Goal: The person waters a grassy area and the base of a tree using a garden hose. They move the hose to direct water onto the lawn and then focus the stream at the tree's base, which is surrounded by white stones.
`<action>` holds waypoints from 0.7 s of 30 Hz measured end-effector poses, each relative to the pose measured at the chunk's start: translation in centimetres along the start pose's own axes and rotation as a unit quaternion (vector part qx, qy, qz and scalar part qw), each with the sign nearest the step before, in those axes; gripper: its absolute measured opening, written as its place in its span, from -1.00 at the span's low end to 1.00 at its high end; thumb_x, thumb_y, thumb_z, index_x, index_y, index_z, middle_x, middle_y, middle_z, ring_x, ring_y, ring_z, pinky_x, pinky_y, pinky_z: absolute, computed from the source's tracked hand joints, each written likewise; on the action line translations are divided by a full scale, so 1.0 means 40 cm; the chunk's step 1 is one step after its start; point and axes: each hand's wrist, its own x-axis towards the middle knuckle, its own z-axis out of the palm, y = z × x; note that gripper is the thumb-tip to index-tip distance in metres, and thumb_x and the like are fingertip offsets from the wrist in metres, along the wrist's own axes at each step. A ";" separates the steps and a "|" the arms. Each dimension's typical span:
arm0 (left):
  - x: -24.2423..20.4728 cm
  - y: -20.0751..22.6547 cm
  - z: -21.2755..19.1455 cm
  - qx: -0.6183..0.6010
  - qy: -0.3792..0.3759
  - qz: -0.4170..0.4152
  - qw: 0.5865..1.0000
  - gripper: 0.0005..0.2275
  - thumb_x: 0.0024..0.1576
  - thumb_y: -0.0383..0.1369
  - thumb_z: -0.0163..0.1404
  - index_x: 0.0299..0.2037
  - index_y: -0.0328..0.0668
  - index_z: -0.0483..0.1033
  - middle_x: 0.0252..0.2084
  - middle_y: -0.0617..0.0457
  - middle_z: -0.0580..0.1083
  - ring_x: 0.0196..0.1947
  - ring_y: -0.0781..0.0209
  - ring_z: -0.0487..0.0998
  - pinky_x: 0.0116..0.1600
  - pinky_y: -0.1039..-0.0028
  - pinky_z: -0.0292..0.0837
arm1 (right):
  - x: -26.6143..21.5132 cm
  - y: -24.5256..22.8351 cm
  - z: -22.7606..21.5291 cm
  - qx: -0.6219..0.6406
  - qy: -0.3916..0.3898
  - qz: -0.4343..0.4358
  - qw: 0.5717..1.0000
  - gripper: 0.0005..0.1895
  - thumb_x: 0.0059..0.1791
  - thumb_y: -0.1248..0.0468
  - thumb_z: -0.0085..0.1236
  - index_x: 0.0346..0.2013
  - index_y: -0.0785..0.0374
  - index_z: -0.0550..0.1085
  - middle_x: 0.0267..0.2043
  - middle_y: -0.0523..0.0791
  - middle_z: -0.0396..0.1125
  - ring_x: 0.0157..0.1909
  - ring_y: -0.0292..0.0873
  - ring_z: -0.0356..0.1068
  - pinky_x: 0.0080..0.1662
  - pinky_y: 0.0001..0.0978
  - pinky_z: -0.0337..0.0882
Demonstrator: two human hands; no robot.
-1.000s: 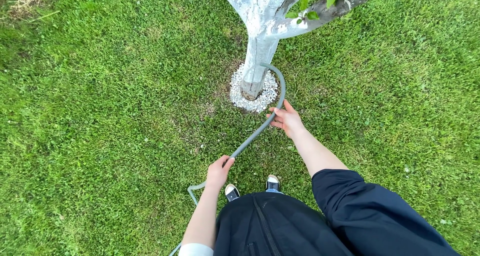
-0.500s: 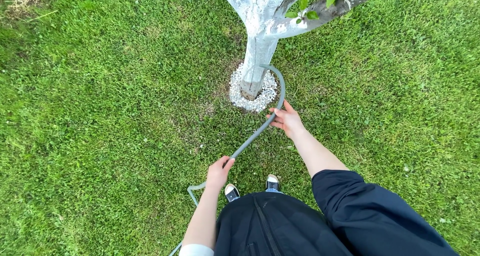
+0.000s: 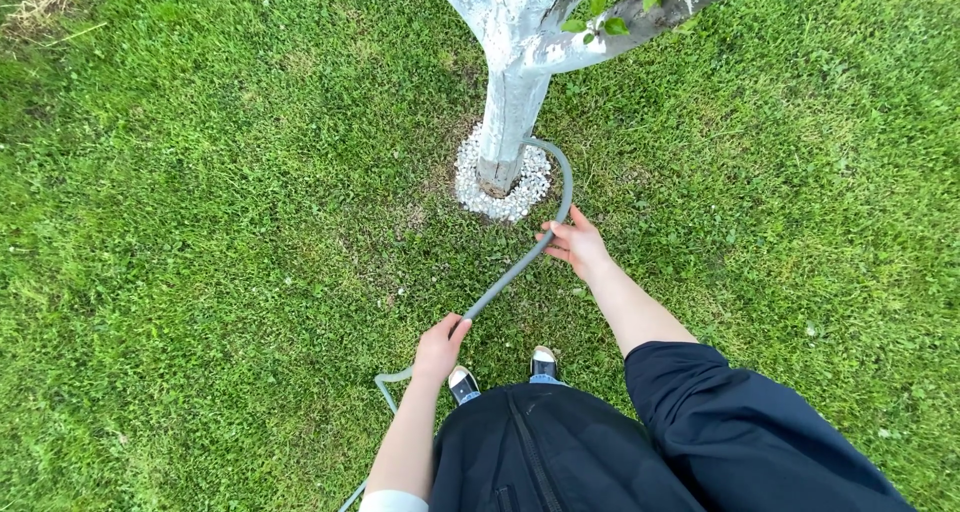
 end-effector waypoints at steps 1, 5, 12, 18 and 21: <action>0.002 0.000 0.002 0.000 -0.001 0.000 1.000 -0.67 0.28 0.00 -0.11 0.02 0.06 0.56 -0.06 -0.17 0.59 0.07 -0.20 0.56 0.18 0.05 0.47 | -0.006 -0.003 0.000 0.000 0.001 0.000 1.000 -0.12 0.10 0.33 0.06 0.55 0.11 -0.25 0.12 0.10 0.41 0.10 0.17 0.48 0.12 0.18 0.47; 0.004 0.006 0.018 0.004 -0.010 0.005 1.000 -0.67 0.30 0.00 -0.14 0.03 0.06 0.54 -0.04 -0.19 0.57 0.09 -0.25 0.54 0.18 0.01 0.45 | -0.018 -0.010 -0.008 0.000 0.009 0.002 1.000 -0.12 0.09 0.32 0.08 0.55 0.15 -0.24 0.10 0.11 0.41 0.09 0.14 0.49 0.10 0.11 0.50; 0.010 0.007 0.046 0.033 -0.024 -0.001 0.999 -0.66 0.31 0.02 -0.18 0.06 0.11 0.52 -0.03 -0.17 0.57 0.10 -0.22 0.54 0.21 0.04 0.44 | -0.039 -0.019 -0.027 0.000 0.026 0.012 1.000 -0.11 0.08 0.34 0.11 0.54 0.17 -0.22 0.12 0.18 0.38 0.11 0.19 0.46 0.13 0.17 0.48; 0.015 0.014 0.062 0.031 -0.033 -0.008 0.999 -0.64 0.30 0.05 -0.18 0.08 0.11 0.52 0.00 -0.15 0.57 0.11 -0.22 0.54 0.21 0.03 0.44 | -0.040 -0.017 -0.056 0.008 0.030 0.008 0.999 -0.09 0.07 0.34 0.14 0.54 0.15 -0.21 0.11 0.19 0.39 0.11 0.22 0.46 0.12 0.19 0.48; 0.001 0.045 0.057 0.032 -0.034 -0.011 0.999 -0.64 0.30 0.03 -0.16 0.09 0.08 0.52 0.00 -0.18 0.57 0.11 -0.24 0.54 0.22 0.02 0.44 | -0.045 -0.021 -0.066 0.012 0.031 0.005 0.999 -0.10 0.06 0.35 0.14 0.54 0.17 -0.19 0.10 0.20 0.39 0.09 0.21 0.47 0.11 0.17 0.49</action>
